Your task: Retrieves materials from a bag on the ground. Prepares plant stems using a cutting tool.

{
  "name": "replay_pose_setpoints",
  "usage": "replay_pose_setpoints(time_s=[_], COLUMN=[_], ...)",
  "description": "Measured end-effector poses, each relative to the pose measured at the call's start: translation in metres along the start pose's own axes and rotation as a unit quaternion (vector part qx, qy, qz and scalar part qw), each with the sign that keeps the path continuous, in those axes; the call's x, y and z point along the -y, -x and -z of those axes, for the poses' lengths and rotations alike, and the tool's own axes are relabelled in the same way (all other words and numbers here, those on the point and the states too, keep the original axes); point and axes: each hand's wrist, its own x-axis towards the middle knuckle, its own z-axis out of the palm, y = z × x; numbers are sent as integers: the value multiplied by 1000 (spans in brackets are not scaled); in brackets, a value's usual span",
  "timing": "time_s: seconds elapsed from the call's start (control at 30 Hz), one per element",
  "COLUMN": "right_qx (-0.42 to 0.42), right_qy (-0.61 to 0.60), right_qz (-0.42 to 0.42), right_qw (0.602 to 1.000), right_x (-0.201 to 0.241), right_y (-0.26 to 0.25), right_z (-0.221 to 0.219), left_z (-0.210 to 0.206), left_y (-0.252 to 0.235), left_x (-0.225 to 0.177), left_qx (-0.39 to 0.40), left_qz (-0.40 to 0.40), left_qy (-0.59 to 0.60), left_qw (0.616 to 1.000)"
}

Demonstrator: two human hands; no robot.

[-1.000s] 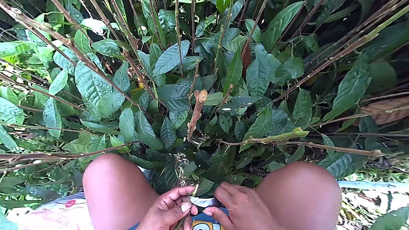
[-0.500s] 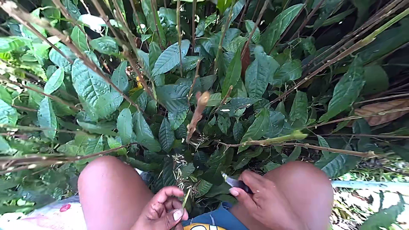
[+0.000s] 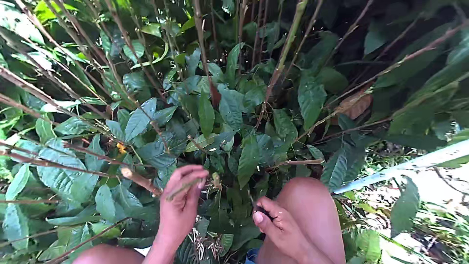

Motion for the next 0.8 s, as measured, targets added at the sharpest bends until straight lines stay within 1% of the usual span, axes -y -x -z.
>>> replay_pose_setpoints(time_s=[0.07, 0.17, 0.27, 0.37, 0.5, 0.63, 0.8], right_qx=[-2, -10, -13, -10, -4, -2, 2], right_qy=[17, 37, 28, 16, 1, -7, -9], right_qz=[13, 37, 43, 37, 32, 36, 32], right_qw=[1000, 999, 999, 999, 999, 999, 999], right_x=[-1, -3, -4, -5, -6, -5, -5], right_y=[1, 0, 0, 1, 2, 3, 3], right_z=[-1, 2, 7, 11, 16, 19, 20], left_z=[-19, -43, -55, -61, -65, -65, -61], left_y=[-25, -50, -66, -73, -70, -66, -64], left_x=[11, 26, 31, 32, 39, 46, 41], left_qx=[-18, -36, -25, 4, 22, 17, 18], left_qz=[-57, -92, -91, -68, -36, -34, -51], left_qy=[-69, -158, -216, -256, -281, -289, -282], left_qw=[996, 982, 972, 964, 959, 956, 958])
